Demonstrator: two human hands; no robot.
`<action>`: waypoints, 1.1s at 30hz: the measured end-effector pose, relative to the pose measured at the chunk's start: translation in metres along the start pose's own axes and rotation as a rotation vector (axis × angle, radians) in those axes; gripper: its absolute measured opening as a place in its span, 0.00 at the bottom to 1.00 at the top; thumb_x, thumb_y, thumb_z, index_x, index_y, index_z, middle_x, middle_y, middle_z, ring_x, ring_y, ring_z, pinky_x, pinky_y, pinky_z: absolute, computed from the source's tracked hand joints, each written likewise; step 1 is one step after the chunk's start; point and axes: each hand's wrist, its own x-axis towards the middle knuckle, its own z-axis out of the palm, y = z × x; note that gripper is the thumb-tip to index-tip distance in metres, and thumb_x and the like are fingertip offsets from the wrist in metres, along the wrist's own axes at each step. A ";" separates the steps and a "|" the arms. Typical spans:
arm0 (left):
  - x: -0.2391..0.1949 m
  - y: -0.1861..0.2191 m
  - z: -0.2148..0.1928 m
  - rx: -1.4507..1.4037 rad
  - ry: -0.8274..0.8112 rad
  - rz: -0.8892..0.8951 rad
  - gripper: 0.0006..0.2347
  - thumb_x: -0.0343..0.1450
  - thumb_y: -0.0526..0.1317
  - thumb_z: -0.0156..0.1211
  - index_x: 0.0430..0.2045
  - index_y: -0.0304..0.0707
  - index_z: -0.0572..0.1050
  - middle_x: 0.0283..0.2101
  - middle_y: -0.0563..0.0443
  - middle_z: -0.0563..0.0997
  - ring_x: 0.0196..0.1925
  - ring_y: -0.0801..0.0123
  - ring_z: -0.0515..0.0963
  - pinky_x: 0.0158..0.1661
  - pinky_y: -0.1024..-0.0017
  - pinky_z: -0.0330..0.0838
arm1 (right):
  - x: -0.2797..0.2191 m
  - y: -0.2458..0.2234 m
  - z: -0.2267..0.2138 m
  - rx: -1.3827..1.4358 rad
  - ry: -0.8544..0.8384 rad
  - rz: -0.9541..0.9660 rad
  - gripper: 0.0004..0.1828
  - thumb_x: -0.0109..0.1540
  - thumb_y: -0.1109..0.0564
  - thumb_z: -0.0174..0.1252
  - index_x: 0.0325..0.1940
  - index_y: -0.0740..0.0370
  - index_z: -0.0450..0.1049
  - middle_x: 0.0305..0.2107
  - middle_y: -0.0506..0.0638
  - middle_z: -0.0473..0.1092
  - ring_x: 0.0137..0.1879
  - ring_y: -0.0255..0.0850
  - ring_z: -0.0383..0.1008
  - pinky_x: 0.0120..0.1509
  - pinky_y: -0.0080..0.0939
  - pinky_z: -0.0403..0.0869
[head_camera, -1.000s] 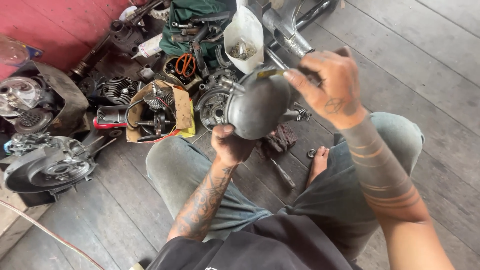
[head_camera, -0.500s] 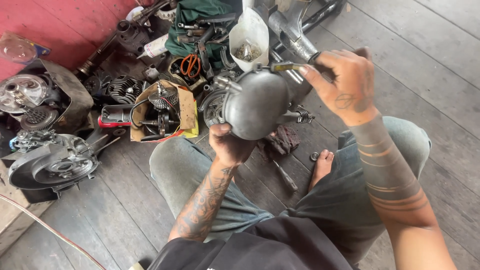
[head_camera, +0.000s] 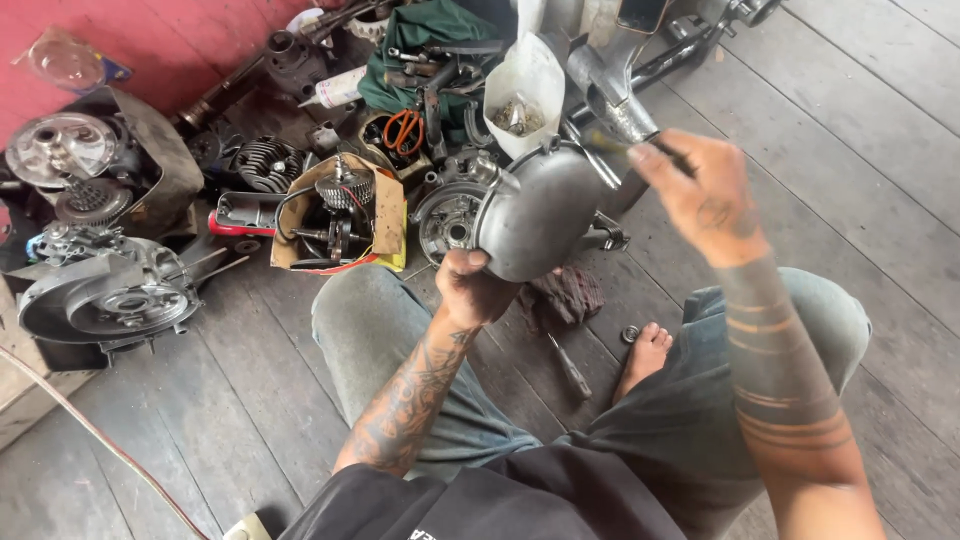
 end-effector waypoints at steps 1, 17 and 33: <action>0.000 0.000 0.004 -0.019 -0.017 0.015 0.38 0.56 0.44 0.48 0.65 0.23 0.67 0.56 0.28 0.79 0.55 0.42 0.79 0.67 0.48 0.59 | 0.000 -0.008 -0.004 -0.101 0.005 0.039 0.23 0.72 0.45 0.58 0.25 0.55 0.72 0.12 0.46 0.62 0.20 0.35 0.58 0.30 0.34 0.58; 0.003 -0.005 -0.011 0.060 -0.081 0.150 0.32 0.58 0.39 0.48 0.60 0.17 0.68 0.50 0.22 0.80 0.50 0.42 0.81 0.60 0.48 0.68 | -0.002 0.027 0.020 0.072 0.035 0.106 0.17 0.71 0.45 0.57 0.29 0.51 0.74 0.18 0.44 0.64 0.28 0.32 0.58 0.35 0.34 0.61; 0.008 0.011 0.008 0.015 -0.197 0.221 0.34 0.59 0.43 0.47 0.62 0.18 0.68 0.55 0.25 0.79 0.56 0.43 0.79 0.68 0.46 0.59 | -0.007 0.007 0.024 0.098 0.024 0.123 0.22 0.73 0.43 0.56 0.27 0.53 0.72 0.18 0.45 0.63 0.30 0.34 0.59 0.40 0.36 0.66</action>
